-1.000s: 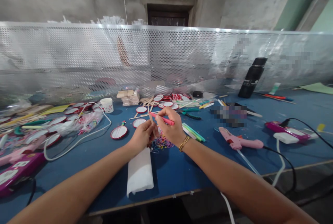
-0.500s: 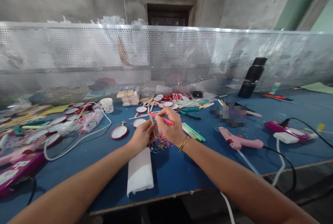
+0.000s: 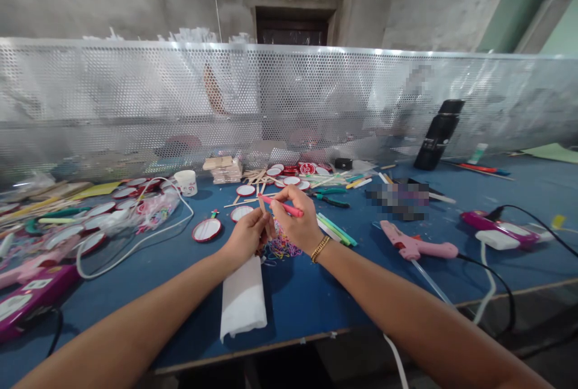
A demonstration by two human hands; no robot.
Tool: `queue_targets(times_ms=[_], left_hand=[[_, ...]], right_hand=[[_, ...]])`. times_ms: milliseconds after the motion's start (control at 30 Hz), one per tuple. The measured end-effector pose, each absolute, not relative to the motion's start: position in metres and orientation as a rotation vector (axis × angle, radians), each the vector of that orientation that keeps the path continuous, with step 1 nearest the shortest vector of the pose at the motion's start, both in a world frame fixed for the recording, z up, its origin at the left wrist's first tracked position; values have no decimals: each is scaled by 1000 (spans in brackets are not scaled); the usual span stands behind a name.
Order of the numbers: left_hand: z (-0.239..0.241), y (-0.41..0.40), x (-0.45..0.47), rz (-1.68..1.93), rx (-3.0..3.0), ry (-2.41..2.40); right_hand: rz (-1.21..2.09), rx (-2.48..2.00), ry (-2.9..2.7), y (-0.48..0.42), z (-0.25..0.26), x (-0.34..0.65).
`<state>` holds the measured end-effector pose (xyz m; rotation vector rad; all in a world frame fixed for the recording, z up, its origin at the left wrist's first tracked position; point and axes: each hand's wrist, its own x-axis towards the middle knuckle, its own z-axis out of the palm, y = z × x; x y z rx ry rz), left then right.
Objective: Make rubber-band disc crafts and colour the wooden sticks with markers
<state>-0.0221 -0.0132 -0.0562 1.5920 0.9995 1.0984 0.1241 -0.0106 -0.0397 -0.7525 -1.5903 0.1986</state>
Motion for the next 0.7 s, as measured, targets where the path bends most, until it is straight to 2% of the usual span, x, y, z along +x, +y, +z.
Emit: queue_targets(times_ms=[700], left_hand=[[-59,-10,-23,1101,1573,971]], right_hand=[[246,-745,-1563,-7,-41,126]])
